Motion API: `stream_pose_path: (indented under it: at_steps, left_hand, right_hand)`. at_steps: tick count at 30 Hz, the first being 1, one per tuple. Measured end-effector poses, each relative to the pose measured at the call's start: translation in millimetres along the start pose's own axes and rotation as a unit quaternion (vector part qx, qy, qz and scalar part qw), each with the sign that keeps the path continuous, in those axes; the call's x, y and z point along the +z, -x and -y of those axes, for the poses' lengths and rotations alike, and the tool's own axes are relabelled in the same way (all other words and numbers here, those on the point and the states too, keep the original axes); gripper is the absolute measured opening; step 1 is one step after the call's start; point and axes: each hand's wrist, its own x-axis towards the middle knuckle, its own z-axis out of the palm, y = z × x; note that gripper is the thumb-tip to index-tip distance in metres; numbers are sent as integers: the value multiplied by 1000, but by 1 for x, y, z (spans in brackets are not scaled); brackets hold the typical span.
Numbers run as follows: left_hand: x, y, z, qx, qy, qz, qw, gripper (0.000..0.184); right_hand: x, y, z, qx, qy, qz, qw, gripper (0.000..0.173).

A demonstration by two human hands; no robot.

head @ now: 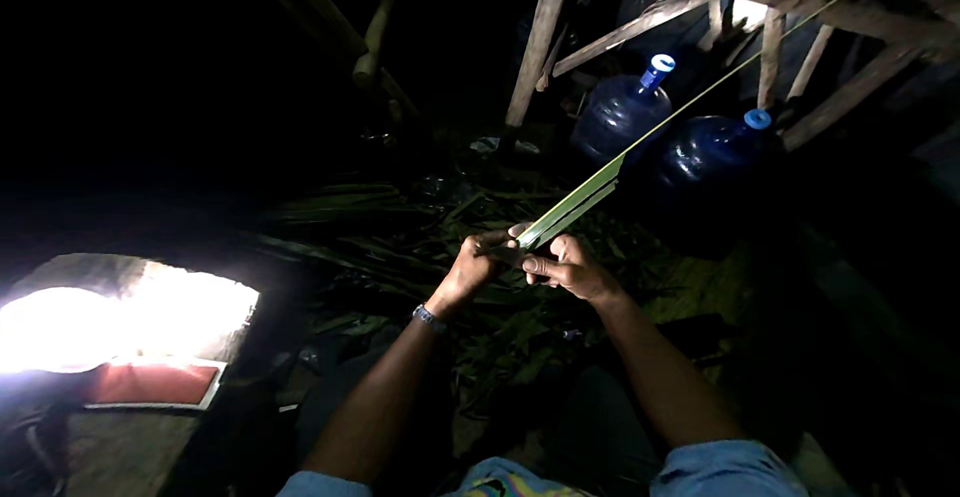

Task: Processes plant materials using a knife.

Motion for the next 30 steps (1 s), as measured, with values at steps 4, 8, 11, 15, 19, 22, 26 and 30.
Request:
stream_pose_path:
  at_steps: [4, 8, 11, 15, 19, 22, 26, 30]
  left_hand:
    - [-3, 5, -8, -16, 24, 32, 999, 18]
    - [-7, 5, -15, -53, 44, 72, 995, 20]
    - [-8, 5, -16, -87, 61, 83, 991, 22]
    - [-10, 6, -15, -79, 34, 95, 992, 24]
    - [-6, 7, -18, -100, 44, 82, 991, 21]
    - [-7, 6, -19, -107, 45, 75, 990, 21]
    - [-11, 6, -15, -122, 26, 86, 988, 21]
    - [-13, 7, -15, -140, -1, 83, 987, 19]
  right_hand:
    - [-9, 5, 4, -44, 36, -34, 998, 31]
    - [-10, 5, 1, -77, 37, -29, 996, 33]
    - [-14, 6, -1, -98, 61, -75, 990, 35]
    - [-18, 12, 2, -90, 88, -174, 977, 25]
    - [-16, 11, -1, -94, 99, -199, 971, 21]
    - [-21, 5, -5, -118, 93, -220, 964, 22]
    - [-46, 5, -5, -123, 39, -299, 945, 27]
    - [-71, 8, 5, -95, -76, -394, 911, 28]
